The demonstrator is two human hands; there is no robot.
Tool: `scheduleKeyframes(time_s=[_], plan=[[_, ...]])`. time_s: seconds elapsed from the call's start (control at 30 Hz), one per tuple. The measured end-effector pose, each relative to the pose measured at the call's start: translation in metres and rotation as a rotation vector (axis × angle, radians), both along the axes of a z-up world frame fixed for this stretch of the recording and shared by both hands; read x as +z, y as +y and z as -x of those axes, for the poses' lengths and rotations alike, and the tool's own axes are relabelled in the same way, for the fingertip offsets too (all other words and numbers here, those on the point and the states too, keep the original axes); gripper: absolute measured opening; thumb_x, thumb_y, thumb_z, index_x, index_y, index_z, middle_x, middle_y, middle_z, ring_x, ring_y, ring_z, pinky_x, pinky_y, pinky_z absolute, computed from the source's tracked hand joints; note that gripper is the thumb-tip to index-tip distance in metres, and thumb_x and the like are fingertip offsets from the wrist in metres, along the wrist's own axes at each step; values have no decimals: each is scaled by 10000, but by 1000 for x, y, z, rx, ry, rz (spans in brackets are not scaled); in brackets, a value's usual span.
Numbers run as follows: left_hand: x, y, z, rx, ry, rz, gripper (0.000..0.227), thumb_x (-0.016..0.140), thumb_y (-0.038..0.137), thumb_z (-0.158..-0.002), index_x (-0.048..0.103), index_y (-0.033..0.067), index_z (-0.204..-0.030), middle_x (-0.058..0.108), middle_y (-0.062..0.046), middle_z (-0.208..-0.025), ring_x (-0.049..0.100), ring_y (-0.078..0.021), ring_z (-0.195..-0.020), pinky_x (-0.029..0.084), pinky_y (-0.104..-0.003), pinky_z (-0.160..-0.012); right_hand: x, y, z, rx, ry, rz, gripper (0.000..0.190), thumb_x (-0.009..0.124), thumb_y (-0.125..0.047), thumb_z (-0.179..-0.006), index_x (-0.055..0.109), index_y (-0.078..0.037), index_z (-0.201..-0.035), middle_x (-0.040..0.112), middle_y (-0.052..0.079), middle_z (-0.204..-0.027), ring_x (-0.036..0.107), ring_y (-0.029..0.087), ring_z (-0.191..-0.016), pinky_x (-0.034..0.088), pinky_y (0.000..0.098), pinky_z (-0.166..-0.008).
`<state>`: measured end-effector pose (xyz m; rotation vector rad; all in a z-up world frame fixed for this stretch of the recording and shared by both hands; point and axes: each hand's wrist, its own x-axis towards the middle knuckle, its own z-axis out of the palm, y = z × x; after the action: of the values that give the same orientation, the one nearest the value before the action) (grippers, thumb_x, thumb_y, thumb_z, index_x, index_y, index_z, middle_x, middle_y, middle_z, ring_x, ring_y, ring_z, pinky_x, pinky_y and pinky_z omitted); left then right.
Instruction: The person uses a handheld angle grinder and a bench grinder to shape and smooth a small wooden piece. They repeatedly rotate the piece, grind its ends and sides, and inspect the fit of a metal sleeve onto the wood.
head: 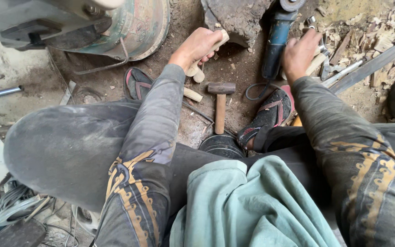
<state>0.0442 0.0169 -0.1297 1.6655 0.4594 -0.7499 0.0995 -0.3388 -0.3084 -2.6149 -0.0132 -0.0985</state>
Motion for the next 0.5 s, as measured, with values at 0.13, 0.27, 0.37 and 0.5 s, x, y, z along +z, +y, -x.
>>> scheduleKeyframes(time_s=[0.13,0.27,0.37,0.5], plan=[[9,2,-5,-7,7,2,395,547,387,-910,654,49,-736,555,16,-570,468,-73,-436,388,-270,-413,6,37,1,-93,300,-134,580,741,-454,-1014,549,82,-1120,616,288,-1103,621,436,-1026,481,501,-941],[16,2,2,21,-1,38,383,536,363,-918,643,37,-747,563,9,-567,465,-69,-432,381,-261,-410,23,51,-10,-7,261,-42,597,826,-434,-891,594,99,-1029,636,294,-1009,660,415,-887,537,485,-829],[20,7,-1,52,-46,37,381,542,381,-933,655,46,-790,574,22,-584,477,-51,-444,400,-240,-407,50,51,-26,-89,526,-452,431,777,-318,-927,651,71,-1063,673,206,-949,691,299,-819,577,447,-796],[18,13,0,111,-137,143,391,546,378,-938,656,23,-816,572,18,-592,488,-56,-448,398,-236,-399,109,31,-34,-135,699,-1240,266,691,-182,-889,509,-50,-1032,643,84,-875,769,274,-763,677,466,-684]])
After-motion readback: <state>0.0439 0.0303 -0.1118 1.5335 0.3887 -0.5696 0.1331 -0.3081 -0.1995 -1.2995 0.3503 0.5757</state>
